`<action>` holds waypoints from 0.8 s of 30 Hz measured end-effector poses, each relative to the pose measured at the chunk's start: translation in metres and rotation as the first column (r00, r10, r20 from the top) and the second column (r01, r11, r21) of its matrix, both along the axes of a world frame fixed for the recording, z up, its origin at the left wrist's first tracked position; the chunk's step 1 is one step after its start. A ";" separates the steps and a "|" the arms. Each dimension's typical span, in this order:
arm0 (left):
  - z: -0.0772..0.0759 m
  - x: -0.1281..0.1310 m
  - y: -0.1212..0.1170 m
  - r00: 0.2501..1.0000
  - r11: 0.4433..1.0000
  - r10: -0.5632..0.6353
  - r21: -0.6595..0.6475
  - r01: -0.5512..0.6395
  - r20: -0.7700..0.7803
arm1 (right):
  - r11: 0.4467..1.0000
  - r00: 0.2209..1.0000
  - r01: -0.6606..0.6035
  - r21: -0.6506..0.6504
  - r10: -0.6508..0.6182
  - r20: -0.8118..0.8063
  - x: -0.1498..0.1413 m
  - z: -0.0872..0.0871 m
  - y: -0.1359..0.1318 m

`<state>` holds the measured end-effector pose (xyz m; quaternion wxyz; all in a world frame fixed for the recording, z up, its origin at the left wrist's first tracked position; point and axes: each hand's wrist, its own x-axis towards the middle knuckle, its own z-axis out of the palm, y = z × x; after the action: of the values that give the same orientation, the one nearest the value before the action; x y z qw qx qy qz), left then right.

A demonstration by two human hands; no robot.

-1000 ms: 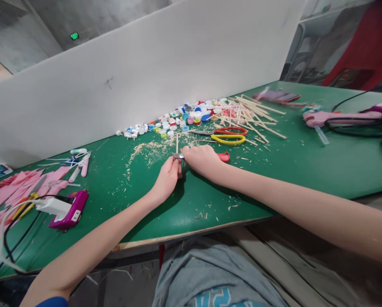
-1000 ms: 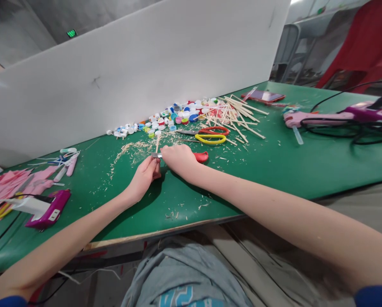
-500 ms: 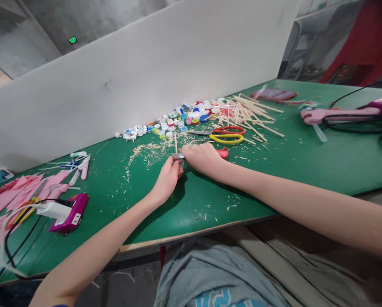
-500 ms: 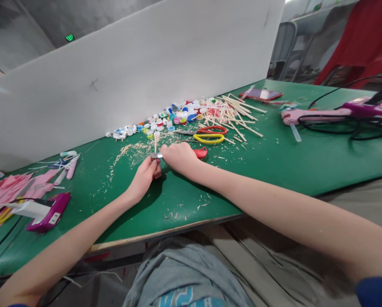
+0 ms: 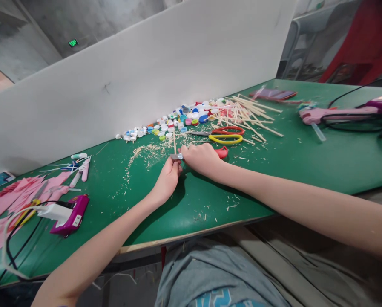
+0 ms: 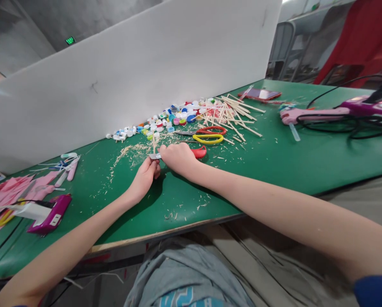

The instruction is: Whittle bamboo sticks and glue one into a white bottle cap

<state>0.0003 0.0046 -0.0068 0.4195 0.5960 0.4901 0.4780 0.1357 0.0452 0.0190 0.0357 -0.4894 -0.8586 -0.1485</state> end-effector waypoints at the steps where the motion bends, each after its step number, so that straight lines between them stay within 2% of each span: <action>1: -0.001 0.000 0.000 1.000 1.000 0.006 0.003 -0.006 0.000 | 1.000 1.000 0.006 -0.004 -0.006 -0.004 0.000 0.000 0.000; 24: -0.001 -0.006 -0.003 0.997 1.000 0.026 0.017 -0.025 -0.067 | 0.990 0.994 0.078 -0.116 -0.086 -0.068 -0.013 0.001 0.000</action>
<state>-0.0061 0.0021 -0.0075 0.3917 0.6087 0.5076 0.4672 0.1230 0.0456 0.0195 0.0332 -0.5305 -0.8429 -0.0830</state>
